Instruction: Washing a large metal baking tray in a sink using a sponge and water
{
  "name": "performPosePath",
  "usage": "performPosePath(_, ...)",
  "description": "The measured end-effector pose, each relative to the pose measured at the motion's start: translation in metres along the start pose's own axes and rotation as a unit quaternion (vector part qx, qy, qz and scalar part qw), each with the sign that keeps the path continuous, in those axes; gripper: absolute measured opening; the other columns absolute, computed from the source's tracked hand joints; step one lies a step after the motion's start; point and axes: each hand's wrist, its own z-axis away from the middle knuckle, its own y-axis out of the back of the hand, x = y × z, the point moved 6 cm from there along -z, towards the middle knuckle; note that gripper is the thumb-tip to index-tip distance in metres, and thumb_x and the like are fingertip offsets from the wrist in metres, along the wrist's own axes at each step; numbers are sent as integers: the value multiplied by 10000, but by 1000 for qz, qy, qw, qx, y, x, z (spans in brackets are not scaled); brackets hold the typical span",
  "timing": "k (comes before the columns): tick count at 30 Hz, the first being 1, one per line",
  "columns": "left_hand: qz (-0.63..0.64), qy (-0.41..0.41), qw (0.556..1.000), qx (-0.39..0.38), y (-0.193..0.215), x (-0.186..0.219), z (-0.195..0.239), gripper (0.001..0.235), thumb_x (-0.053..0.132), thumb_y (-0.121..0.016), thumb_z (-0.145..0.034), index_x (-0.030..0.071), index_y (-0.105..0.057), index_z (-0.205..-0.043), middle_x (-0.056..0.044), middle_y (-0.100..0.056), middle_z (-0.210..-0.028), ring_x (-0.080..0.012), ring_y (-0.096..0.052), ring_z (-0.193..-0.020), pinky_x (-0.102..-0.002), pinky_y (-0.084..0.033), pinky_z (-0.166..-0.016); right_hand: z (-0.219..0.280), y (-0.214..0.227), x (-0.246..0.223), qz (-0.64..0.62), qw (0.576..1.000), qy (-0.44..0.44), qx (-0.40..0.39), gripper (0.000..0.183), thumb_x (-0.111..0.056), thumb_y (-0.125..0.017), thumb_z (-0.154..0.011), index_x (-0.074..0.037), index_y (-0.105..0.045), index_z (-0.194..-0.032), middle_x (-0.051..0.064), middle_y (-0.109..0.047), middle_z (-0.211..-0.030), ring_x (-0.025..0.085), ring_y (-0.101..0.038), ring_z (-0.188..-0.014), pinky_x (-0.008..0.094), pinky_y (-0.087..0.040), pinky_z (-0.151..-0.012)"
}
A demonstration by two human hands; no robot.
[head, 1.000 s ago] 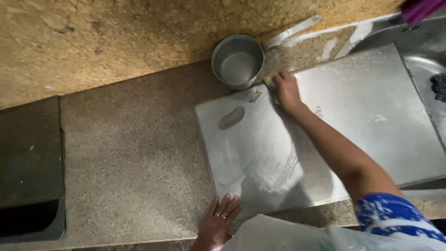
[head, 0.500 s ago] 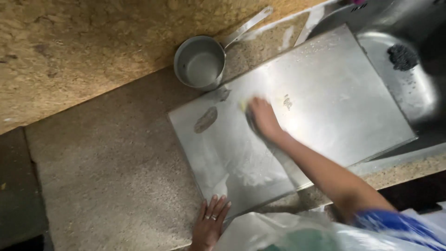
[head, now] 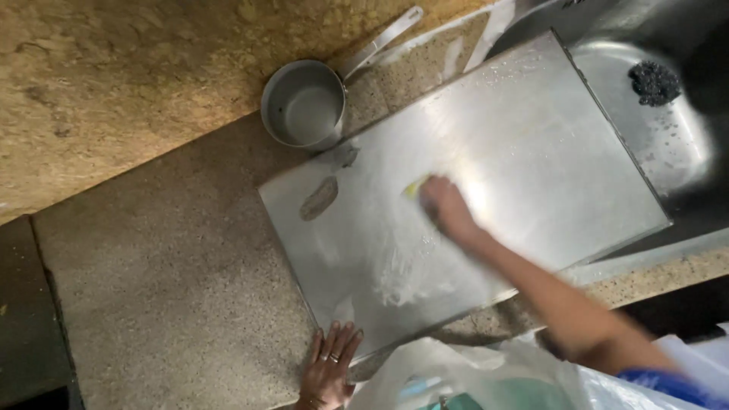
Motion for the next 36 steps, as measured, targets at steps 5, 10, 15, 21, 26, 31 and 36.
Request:
performPosePath(5, 75, 21, 994, 74, 30, 0, -13, 1030, 708, -740, -698, 170, -469, -1534, -67, -424, -1615, -326, -391, -1488, -564, -248, -1214, -91, 73, 148, 182, 966, -20, 184, 182, 41, -712, -788, -13, -550, -853, 192, -524, -896, 382, -503, -760, 495, -370, -625)
performPosePath(10, 49, 10, 997, 54, 22, 3, -4, 1249, 611, -895, -452, 150, -459, -1528, -84, -432, -1604, -339, -349, -1506, -562, -228, -1235, -6, 12, 14, -49, 996, -37, 60, 182, 54, -525, -925, -97, -450, -854, 101, -517, -881, 239, -443, -755, 426, -328, -657)
performPosePath(15, -8, 0, 999, 44, 6, -2, -6, 1481, 660, -923, -327, 177, -329, -1594, -55, -324, -1668, -318, -242, -1567, -550, -162, -1278, -46, 32, 110, -337, 911, -237, -18, 260, -66, -448, -954, -159, -478, -712, -2, -504, -709, 137, -455, -658, 332, -391, -645)
performPosePath(21, 9, 6, 999, 49, 11, -3, -4, 1380, 577, -919, -351, 182, -397, -1566, -54, -393, -1628, -326, -300, -1538, -563, -200, -1264, -53, -33, 151, -80, 959, -66, 263, 184, -55, -424, -1043, -120, -526, -905, 55, -519, -896, 223, -452, -857, 444, -365, -864)
performPosePath(26, 7, 16, 999, 35, 18, 2, -7, 1359, 662, -932, -416, 191, -387, -1568, -66, -414, -1604, -339, -330, -1510, -541, -220, -1247, 57, -142, 61, -65, 998, -5, -2, 295, -174, -405, -1090, -3, -584, -1249, 205, -640, -1243, 380, -590, -1159, 506, -409, -1034)
performPosePath(31, -15, 9, 999, 52, 27, 1, -14, 1428, 632, -957, -360, 181, -363, -1577, -61, -341, -1659, -310, -285, -1545, -538, -162, -1283, 21, 87, 203, 83, 957, -194, 199, 45, -152, -528, -983, -117, -555, -975, 108, -516, -987, 309, -471, -830, 474, -373, -727)
performPosePath(36, 39, 3, 999, -13, 21, 6, -10, 1296, 544, -942, -500, 115, -357, -1574, -154, -295, -1666, -387, -265, -1533, -589, -162, -1258, 30, -10, 56, -302, 865, -350, 193, 208, -241, -520, -1001, -205, -407, -830, -45, -416, -824, 152, -366, -801, 448, -319, -911)
